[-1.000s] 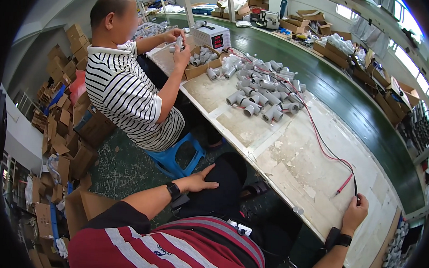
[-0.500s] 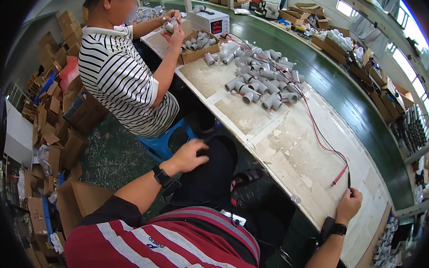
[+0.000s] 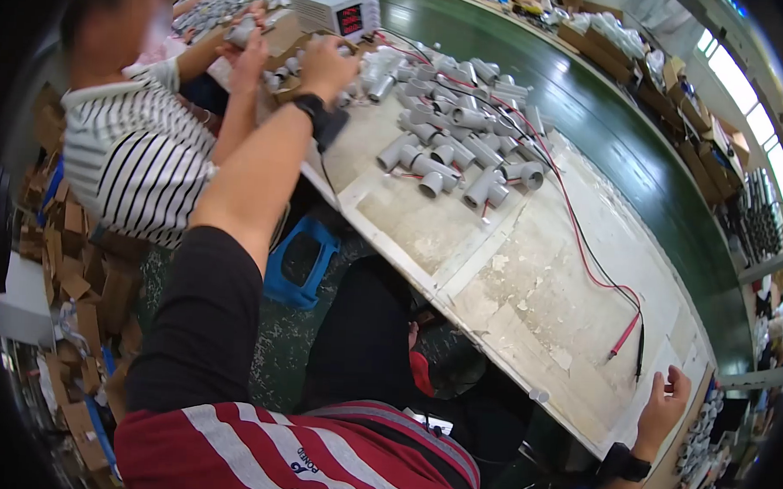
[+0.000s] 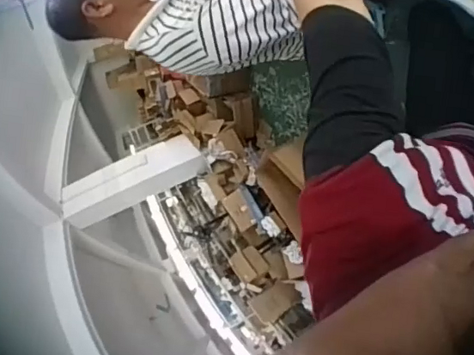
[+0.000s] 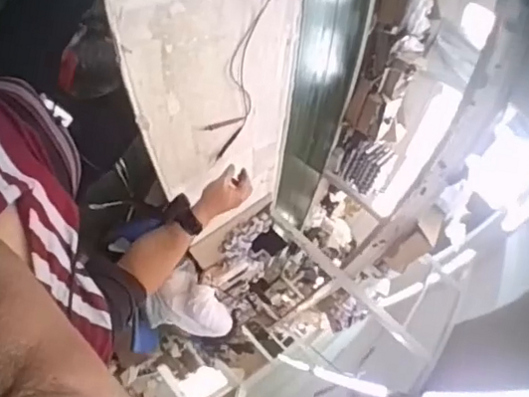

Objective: Testing the electrical functionality of small motors using multimeter probes.

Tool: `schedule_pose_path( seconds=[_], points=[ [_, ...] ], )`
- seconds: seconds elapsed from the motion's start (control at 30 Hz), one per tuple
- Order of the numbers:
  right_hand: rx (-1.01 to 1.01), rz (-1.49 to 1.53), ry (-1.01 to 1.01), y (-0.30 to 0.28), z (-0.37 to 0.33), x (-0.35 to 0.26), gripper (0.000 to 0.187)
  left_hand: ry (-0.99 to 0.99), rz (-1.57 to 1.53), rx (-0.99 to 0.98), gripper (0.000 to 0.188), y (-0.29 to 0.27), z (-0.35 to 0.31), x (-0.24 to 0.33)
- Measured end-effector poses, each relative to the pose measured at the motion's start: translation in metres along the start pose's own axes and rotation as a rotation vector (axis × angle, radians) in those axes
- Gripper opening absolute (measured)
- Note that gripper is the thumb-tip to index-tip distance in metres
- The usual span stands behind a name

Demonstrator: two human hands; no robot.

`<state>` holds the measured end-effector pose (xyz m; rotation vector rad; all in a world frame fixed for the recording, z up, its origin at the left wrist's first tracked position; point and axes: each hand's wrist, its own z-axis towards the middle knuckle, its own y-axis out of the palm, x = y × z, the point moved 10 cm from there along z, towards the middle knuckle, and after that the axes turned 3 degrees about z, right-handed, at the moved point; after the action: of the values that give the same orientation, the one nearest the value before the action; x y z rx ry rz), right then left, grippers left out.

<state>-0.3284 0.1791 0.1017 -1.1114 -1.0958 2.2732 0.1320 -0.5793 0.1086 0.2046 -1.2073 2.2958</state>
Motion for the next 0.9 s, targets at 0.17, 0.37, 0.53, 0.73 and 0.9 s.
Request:
schedule_pose_path(
  seconds=[0.17, 0.37, 0.53, 0.73, 0.9],
  points=[
    [-0.161, 0.053, 0.053, 0.022, -0.001, -0.05, 0.022, -0.173, 0.257, -0.463, 0.053, 0.089, 0.091, -0.082],
    [-0.469, 0.21, -0.319, 0.123, 0.017, -0.246, 0.033, 0.206, 0.348, -0.829, 0.046, 0.17, 0.089, -0.06],
    [-0.611, 0.241, -0.669, 0.221, 0.021, -0.367, 0.051, 0.108, 0.466, -0.73, 0.047, 0.177, 0.106, -0.105],
    [-0.512, 0.069, -0.78, 0.291, 0.024, -0.396, 0.057, 0.052, 0.48, -0.777, 0.047, 0.133, 0.068, -0.052],
    [-0.503, -0.016, -0.711, 0.296, 0.008, -0.381, 0.054, -0.018, 0.585, -0.806, 0.051, 0.112, 0.058, -0.053]
  ],
)
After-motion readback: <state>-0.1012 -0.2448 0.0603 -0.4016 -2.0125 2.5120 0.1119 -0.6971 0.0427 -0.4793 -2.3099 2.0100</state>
